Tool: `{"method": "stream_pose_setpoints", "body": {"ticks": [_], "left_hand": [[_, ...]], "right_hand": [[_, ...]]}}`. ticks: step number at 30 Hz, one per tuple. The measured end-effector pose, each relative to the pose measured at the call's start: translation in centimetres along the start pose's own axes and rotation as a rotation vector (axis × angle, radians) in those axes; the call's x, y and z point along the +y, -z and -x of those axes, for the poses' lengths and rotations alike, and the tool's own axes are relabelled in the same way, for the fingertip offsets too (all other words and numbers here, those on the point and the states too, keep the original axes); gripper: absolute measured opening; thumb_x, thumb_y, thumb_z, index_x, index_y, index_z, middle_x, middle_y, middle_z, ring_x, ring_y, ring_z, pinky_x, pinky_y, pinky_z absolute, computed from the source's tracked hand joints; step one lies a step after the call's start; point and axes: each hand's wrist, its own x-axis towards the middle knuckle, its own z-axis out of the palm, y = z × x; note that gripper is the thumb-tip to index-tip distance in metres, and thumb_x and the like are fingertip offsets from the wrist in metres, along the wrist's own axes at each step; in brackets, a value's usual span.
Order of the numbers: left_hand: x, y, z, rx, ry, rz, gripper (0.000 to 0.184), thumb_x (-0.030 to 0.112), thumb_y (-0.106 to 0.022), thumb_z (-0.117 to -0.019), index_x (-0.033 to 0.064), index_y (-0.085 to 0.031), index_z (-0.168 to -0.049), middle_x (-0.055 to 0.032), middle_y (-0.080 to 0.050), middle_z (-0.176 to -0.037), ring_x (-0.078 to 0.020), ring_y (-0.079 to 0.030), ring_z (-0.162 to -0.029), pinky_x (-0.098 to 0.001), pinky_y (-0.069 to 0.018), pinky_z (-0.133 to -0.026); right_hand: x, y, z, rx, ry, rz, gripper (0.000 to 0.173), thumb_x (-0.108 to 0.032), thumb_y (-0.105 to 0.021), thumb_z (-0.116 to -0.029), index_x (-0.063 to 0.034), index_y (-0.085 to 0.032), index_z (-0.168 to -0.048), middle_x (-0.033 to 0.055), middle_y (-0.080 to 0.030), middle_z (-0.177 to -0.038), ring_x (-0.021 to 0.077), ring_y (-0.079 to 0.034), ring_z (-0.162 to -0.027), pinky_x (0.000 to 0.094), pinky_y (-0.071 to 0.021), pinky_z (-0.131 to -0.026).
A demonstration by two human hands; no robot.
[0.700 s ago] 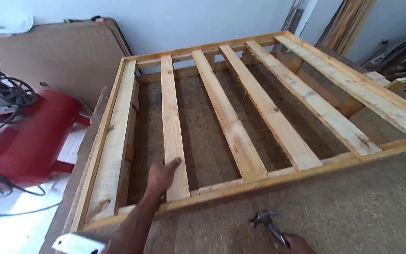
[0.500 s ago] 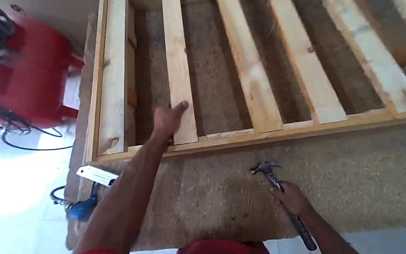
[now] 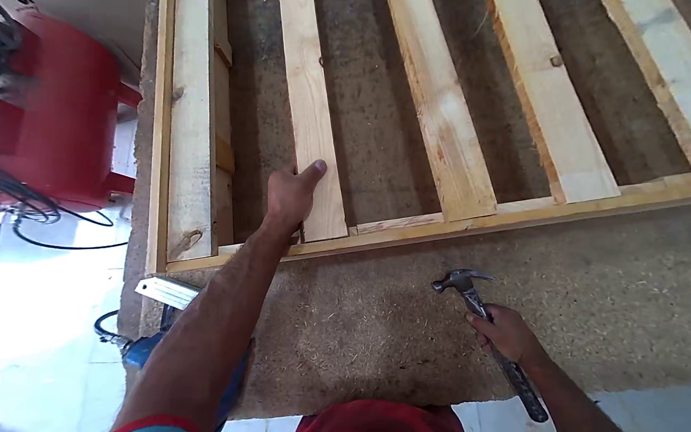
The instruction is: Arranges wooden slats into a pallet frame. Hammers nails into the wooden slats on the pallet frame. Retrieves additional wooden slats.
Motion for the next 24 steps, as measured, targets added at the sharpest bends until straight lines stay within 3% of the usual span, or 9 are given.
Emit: {"method": "stream_pose_setpoints", "body": {"ticks": [12, 15, 19, 22, 24], "left_hand": [[0.0, -0.3, 0.0, 0.006, 0.011, -0.152, 0.052, 0.058, -0.069, -0.0922, 0.0083, -0.070, -0.106, -0.0076, -0.075, -0.088, -0.0197, -0.074, -0.078, -0.0469, -0.0631, -0.075], [0.6, -0.6, 0.7, 0.006, 0.007, -0.238, 0.060, 0.064, -0.066, -0.0911, 0.0072, -0.069, -0.109, -0.0111, -0.073, -0.091, -0.0247, -0.073, -0.080, -0.0538, -0.0605, -0.077], [0.6, -0.9, 0.8, 0.037, -0.016, -0.278, 0.065, 0.067, -0.065, -0.0906, 0.0045, -0.067, -0.108, -0.0157, -0.071, -0.093, -0.0305, -0.071, -0.083, -0.0602, -0.0566, -0.078], [0.6, -1.0, 0.7, 0.068, -0.017, -0.345, 0.070, 0.070, -0.059, -0.0923, 0.0018, -0.066, -0.109, -0.0209, -0.069, -0.096, -0.0373, -0.068, -0.090, -0.0661, -0.0519, -0.081], [0.6, -0.9, 1.2, 0.156, -0.110, -0.428, 0.069, 0.066, -0.058, -0.0947, 0.0012, -0.064, -0.117, -0.0247, -0.068, -0.105, -0.0425, -0.066, -0.100, -0.0700, -0.0489, -0.086]], "right_hand": [[-0.6, -0.1, 0.5, 0.009, 0.004, -0.015, 0.031, -0.038, -0.065, -0.0992, -0.0063, -0.065, -0.097, 0.0079, -0.070, -0.068, 0.0212, -0.071, -0.057, 0.0392, -0.0638, -0.058], [-0.9, 0.2, 1.0, 0.006, -0.005, 0.044, 0.034, -0.040, -0.065, -0.1001, -0.0058, -0.067, -0.101, 0.0073, -0.071, -0.073, 0.0202, -0.071, -0.061, 0.0402, -0.0637, -0.063], [-1.0, 0.4, 1.1, 0.012, -0.006, 0.043, 0.036, -0.043, -0.066, -0.0989, -0.0076, -0.066, -0.100, 0.0067, -0.070, -0.072, 0.0187, -0.070, -0.059, 0.0376, -0.0627, -0.060], [-1.1, 0.4, 1.3, 0.009, -0.009, 0.032, 0.036, -0.044, -0.065, -0.0991, -0.0084, -0.066, -0.101, 0.0059, -0.071, -0.071, 0.0176, -0.070, -0.058, 0.0371, -0.0626, -0.060], [-1.2, 0.4, 1.4, 0.002, -0.004, 0.013, 0.035, -0.043, -0.065, -0.0994, -0.0084, -0.067, -0.101, 0.0057, -0.070, -0.071, 0.0168, -0.070, -0.058, 0.0362, -0.0621, -0.060]]}}
